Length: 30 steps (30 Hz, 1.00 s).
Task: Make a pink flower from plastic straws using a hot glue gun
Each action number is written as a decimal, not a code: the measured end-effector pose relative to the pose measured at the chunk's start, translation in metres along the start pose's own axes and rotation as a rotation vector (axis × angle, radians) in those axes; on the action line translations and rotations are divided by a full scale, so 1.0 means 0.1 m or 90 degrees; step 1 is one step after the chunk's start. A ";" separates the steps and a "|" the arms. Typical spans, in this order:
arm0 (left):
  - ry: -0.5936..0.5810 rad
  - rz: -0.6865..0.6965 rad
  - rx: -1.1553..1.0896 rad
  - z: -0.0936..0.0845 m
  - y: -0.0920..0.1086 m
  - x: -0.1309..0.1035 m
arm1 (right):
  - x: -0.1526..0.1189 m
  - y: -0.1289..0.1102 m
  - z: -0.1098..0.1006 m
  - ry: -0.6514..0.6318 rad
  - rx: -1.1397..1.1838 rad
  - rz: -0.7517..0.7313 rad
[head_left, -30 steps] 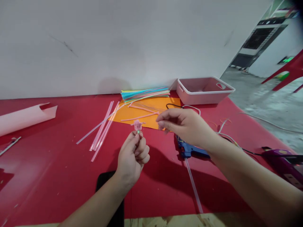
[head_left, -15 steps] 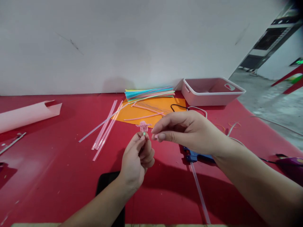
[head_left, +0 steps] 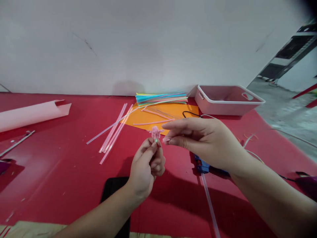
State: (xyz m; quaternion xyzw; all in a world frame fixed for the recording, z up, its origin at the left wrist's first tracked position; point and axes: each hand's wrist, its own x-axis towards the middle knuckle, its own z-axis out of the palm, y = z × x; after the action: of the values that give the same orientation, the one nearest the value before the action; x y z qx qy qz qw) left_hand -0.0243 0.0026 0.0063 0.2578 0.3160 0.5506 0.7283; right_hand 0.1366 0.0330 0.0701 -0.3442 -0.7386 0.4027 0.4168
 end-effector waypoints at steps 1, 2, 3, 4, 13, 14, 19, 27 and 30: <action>-0.004 0.001 0.001 0.00 0.00 0.00 | 0.00 0.00 0.00 -0.001 0.027 -0.001; -0.008 0.001 0.001 -0.01 0.00 0.00 | 0.00 0.00 0.00 -0.002 0.048 -0.003; -0.012 0.002 0.001 -0.01 0.00 0.00 | 0.00 0.00 0.01 -0.001 0.062 -0.009; -0.016 0.003 0.001 -0.01 0.00 0.00 | -0.01 -0.01 0.01 0.001 0.069 -0.015; -0.020 -0.002 0.001 -0.03 0.00 0.01 | 0.01 -0.03 0.01 0.006 -0.025 -0.046; -0.017 -0.003 0.001 -0.03 0.00 0.01 | 0.00 -0.02 0.02 0.003 -0.017 -0.035; -0.006 -0.011 0.007 -0.01 0.00 0.00 | -0.01 -0.01 0.06 0.006 -0.040 -0.010; 0.017 -0.027 0.021 0.01 0.00 -0.01 | 0.00 0.05 0.05 0.090 -0.156 -0.021; 0.019 -0.032 0.026 0.01 0.00 -0.02 | -0.01 0.09 0.05 0.094 -0.103 -0.005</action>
State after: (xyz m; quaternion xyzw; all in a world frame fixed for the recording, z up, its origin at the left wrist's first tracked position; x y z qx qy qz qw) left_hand -0.0236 0.0008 0.0071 0.2559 0.3445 0.5294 0.7318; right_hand 0.1337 0.0344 0.0604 -0.4022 -0.7375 0.3138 0.4425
